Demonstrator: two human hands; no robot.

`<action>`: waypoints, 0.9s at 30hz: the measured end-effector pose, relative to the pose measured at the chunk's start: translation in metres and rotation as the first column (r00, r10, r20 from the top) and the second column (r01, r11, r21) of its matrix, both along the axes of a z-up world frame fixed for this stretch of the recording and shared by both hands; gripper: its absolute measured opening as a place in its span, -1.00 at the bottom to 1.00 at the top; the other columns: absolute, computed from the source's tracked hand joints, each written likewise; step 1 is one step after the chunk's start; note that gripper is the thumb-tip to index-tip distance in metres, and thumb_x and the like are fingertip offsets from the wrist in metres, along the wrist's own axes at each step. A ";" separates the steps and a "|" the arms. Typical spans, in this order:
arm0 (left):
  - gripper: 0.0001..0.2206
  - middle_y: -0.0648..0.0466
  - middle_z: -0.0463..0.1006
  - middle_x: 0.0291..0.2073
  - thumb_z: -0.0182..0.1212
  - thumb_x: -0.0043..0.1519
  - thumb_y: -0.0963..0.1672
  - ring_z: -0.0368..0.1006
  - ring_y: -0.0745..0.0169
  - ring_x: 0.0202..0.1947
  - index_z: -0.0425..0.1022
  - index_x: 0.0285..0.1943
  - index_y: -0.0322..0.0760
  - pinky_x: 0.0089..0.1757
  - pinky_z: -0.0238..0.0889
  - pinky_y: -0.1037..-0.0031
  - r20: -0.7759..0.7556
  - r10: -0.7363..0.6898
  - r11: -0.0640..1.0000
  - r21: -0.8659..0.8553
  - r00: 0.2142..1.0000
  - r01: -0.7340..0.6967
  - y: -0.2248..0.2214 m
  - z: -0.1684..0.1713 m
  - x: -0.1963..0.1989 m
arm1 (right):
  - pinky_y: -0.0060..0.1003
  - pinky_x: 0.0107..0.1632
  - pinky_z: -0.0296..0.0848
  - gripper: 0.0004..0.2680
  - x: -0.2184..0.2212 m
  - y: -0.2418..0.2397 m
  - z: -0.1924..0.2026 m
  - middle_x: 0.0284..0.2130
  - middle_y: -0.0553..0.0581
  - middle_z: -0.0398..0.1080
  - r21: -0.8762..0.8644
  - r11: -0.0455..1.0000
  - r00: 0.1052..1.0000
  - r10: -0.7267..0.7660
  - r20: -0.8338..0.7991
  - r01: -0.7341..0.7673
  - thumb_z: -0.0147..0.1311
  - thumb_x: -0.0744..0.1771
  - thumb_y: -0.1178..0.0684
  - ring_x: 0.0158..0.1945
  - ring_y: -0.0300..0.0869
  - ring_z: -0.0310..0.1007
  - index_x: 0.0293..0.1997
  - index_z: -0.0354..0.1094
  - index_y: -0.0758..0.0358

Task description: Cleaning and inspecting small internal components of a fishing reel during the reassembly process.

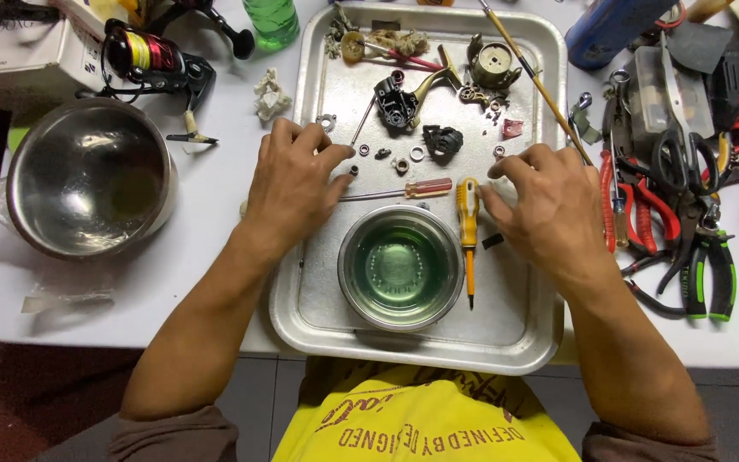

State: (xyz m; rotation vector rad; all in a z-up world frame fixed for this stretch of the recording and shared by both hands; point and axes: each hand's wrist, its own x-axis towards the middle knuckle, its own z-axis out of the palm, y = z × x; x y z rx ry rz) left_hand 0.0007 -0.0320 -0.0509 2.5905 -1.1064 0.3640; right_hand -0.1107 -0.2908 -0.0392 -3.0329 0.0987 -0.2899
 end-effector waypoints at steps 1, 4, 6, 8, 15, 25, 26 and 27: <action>-0.80 0.04 0.37 -0.43 0.31 0.00 -0.15 0.22 0.08 -0.25 0.55 -0.20 -0.18 -0.22 0.19 0.28 0.001 -0.001 1.000 0.003 1.000 0.001 0.000 -0.004 0.001 | -0.15 -0.21 0.31 -0.88 0.000 0.001 -0.001 -0.35 0.07 0.36 0.003 1.000 1.000 -0.001 0.001 0.001 0.07 0.27 -0.09 -0.19 -0.02 0.38 -0.24 0.43 0.01; -0.82 0.04 0.36 -0.42 0.33 -0.04 -0.14 0.21 0.02 -0.22 0.56 -0.26 -0.13 -0.22 0.18 0.24 0.009 -0.029 1.000 0.012 1.000 0.029 -0.003 -0.012 0.005 | -0.14 -0.20 0.29 -0.83 0.002 -0.001 -0.005 -0.32 0.10 0.35 0.026 1.000 1.000 -0.004 0.007 0.004 0.07 0.27 -0.13 -0.18 -0.02 0.35 -0.19 0.43 0.04; -0.88 0.05 0.38 -0.43 0.31 -0.01 -0.15 0.22 0.04 -0.21 0.57 -0.30 -0.13 -0.22 0.18 0.28 0.003 -0.022 0.999 0.028 1.000 0.022 -0.006 -0.013 0.005 | -0.13 -0.20 0.28 -0.81 0.003 -0.005 -0.012 -0.32 0.14 0.33 0.074 0.996 0.995 0.040 0.097 -0.047 0.11 0.26 -0.11 -0.19 0.01 0.33 -0.18 0.43 0.11; -0.90 0.05 0.39 -0.44 0.31 0.01 -0.15 0.23 0.06 -0.22 0.57 -0.31 -0.14 -0.21 0.18 0.30 0.002 -0.016 0.999 0.029 1.000 0.016 -0.007 -0.014 0.006 | -0.14 -0.22 0.29 -0.82 0.005 -0.003 -0.012 -0.33 0.13 0.31 0.102 0.990 0.983 0.079 0.168 -0.097 0.12 0.27 -0.10 -0.20 0.02 0.32 -0.18 0.42 0.11; -0.94 0.06 0.39 -0.42 0.28 0.05 -0.14 0.22 0.07 -0.19 0.56 -0.33 -0.12 -0.19 0.19 0.30 -0.035 -0.076 0.997 0.008 0.997 0.076 -0.009 -0.011 0.003 | -0.19 -0.26 0.32 -0.91 0.021 0.014 -0.012 -0.37 0.15 0.30 0.157 0.941 0.949 0.275 0.153 -0.298 0.13 0.25 0.07 -0.26 -0.03 0.30 -0.26 0.43 0.16; -0.94 0.11 0.47 -0.48 0.25 0.10 -0.15 0.28 0.07 -0.22 0.53 -0.27 -0.12 -0.13 0.15 0.33 -0.299 -0.289 0.890 -0.433 0.909 0.141 0.000 0.003 0.003 | -0.25 -0.30 0.30 -0.87 0.071 0.047 -0.002 -0.42 0.10 0.30 -0.010 0.934 0.933 0.356 -0.058 -0.358 0.15 0.20 -0.03 -0.32 -0.10 0.24 -0.30 0.44 0.11; -0.90 0.08 0.51 -0.44 0.26 0.09 -0.14 0.31 0.11 -0.20 0.54 -0.23 -0.14 -0.10 0.17 0.35 -0.470 -0.368 0.833 -0.550 0.803 0.059 0.003 0.012 0.000 | -0.23 -0.32 0.29 -0.86 0.074 0.049 -0.005 -0.43 0.09 0.29 -0.030 0.933 0.932 0.356 -0.063 -0.358 0.16 0.19 -0.04 -0.32 -0.09 0.24 -0.32 0.44 0.11; -0.86 0.05 0.55 -0.40 0.27 0.08 -0.14 0.34 0.15 -0.18 0.55 -0.19 -0.15 -0.07 0.19 0.37 -0.600 -0.458 0.767 -0.639 0.656 -0.049 0.005 0.020 -0.003 | -0.20 -0.33 0.29 -0.85 0.077 0.051 -0.007 -0.44 0.09 0.28 -0.051 0.932 0.932 0.355 -0.068 -0.359 0.16 0.19 -0.06 -0.32 -0.08 0.23 -0.34 0.44 0.11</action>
